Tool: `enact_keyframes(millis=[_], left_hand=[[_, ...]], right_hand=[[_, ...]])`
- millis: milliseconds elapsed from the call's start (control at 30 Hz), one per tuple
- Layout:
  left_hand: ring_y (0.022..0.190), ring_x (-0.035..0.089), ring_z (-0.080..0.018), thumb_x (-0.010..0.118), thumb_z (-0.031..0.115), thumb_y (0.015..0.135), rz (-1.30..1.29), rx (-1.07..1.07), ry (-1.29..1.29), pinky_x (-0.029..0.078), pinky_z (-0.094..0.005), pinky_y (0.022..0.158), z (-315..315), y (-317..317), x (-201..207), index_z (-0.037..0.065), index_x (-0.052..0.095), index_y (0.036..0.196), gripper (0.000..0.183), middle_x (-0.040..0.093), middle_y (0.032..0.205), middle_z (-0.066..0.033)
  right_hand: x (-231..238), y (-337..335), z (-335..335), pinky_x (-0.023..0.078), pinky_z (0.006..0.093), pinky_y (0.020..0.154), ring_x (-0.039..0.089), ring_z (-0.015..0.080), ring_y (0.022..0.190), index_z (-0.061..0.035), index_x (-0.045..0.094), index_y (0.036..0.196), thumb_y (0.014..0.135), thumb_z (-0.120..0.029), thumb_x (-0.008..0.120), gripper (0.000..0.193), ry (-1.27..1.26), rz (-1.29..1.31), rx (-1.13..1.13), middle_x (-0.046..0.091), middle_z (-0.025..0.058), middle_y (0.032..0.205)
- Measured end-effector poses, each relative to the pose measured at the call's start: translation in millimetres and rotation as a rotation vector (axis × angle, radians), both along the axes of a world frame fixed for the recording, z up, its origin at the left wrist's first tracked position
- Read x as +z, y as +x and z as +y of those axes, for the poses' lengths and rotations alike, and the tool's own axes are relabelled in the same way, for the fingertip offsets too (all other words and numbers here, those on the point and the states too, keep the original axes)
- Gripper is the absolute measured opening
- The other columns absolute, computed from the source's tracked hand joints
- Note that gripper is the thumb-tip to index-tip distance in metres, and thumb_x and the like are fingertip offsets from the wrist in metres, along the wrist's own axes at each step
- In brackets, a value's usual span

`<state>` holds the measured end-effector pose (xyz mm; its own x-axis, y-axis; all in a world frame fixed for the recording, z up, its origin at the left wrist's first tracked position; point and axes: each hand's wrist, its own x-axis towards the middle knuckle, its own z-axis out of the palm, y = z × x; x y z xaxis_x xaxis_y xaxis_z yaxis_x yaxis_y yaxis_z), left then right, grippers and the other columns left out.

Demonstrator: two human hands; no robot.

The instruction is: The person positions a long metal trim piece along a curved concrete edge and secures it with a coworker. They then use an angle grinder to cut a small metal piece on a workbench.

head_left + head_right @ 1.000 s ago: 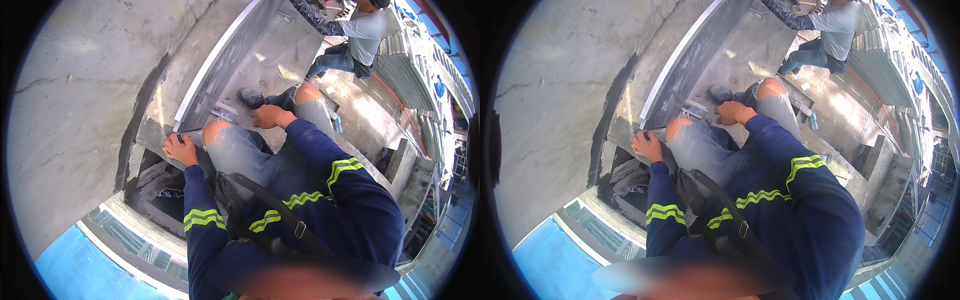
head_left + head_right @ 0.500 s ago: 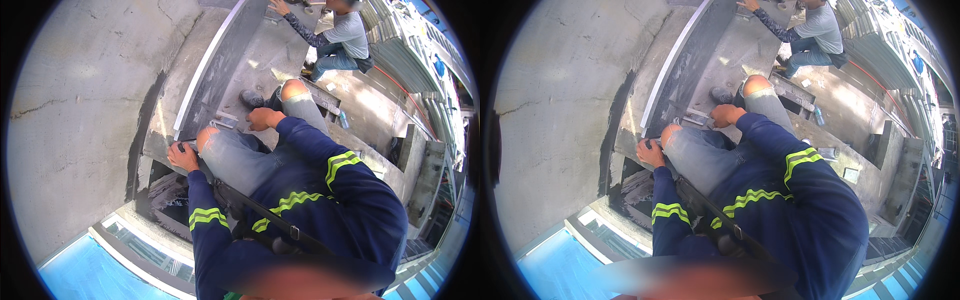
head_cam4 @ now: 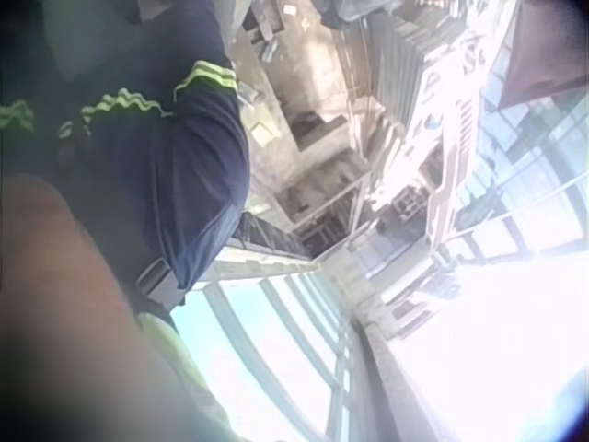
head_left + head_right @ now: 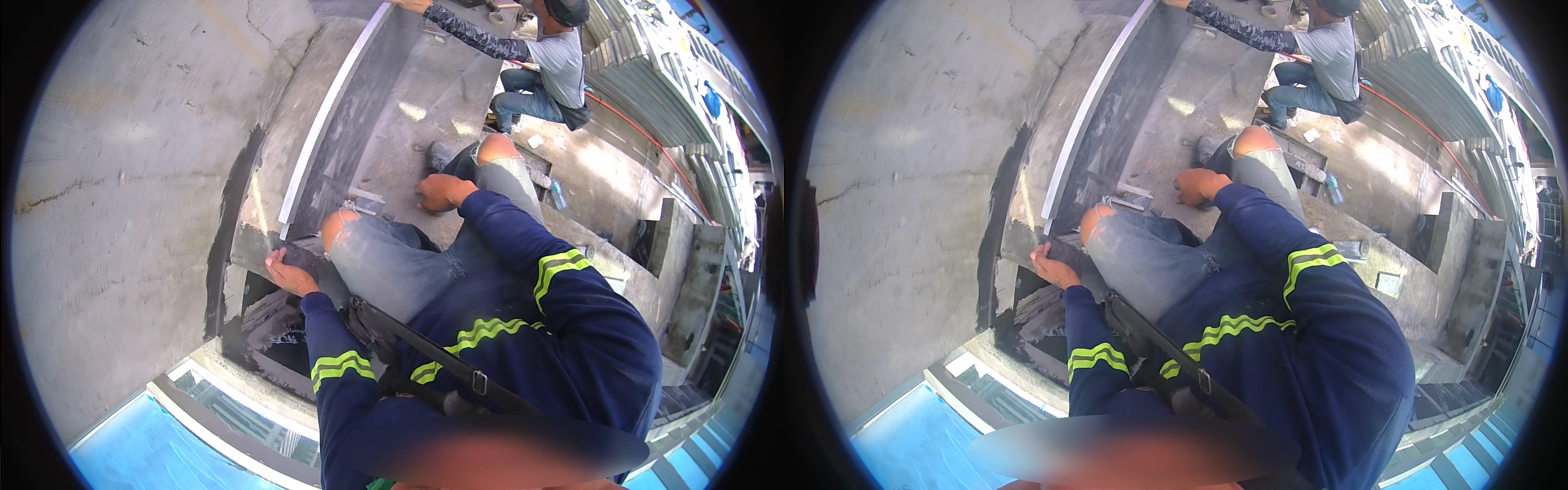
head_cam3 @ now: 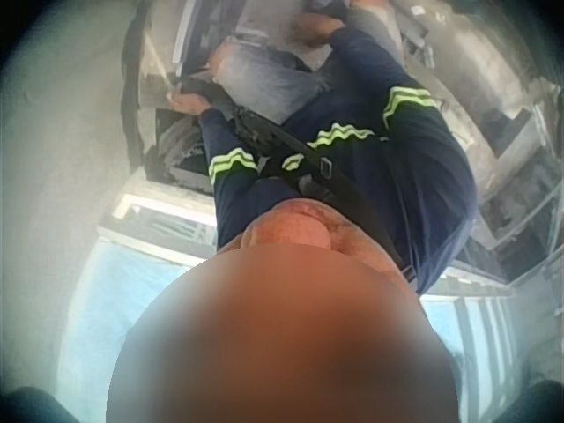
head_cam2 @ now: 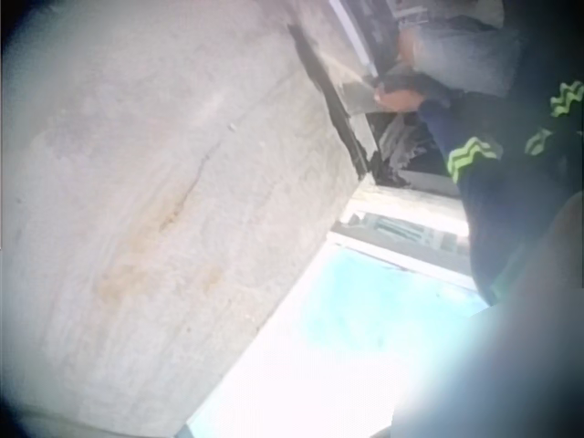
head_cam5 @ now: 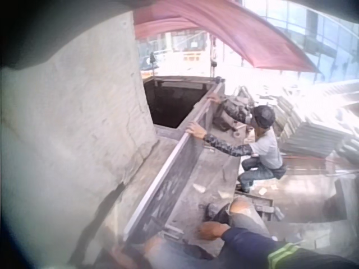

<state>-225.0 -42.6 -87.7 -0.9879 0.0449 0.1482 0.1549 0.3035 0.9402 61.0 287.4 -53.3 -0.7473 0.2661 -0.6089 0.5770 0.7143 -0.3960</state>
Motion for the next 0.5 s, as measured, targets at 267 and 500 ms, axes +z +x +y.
enact_keyframes(millis=[267,500], left_hand=[[0.107,0.069,-0.0312,0.040,0.044,0.116,-0.067,-0.062,0.000,0.048,-0.0441,0.108,2,0,-6,-0.013,0.069,0.118,0.064,0.078,0.110,-0.0225],[0.109,0.070,-0.0293,0.039,0.050,0.116,-0.056,-0.074,-0.065,0.046,-0.0434,0.111,0,-3,-15,-0.013,0.072,0.122,0.071,0.080,0.110,-0.0216]], right_hand=[[-14,24,8,0.058,0.0530,0.100,0.072,0.0453,0.119,-0.0039,0.076,0.126,0.098,-0.040,0.071,0.046,-0.007,0.042,-0.063,0.077,0.0239,0.124],[-17,24,7,0.058,0.0542,0.099,0.072,0.0455,0.117,-0.0036,0.076,0.123,0.097,-0.040,0.071,0.044,0.000,0.088,-0.054,0.077,0.0242,0.119]])
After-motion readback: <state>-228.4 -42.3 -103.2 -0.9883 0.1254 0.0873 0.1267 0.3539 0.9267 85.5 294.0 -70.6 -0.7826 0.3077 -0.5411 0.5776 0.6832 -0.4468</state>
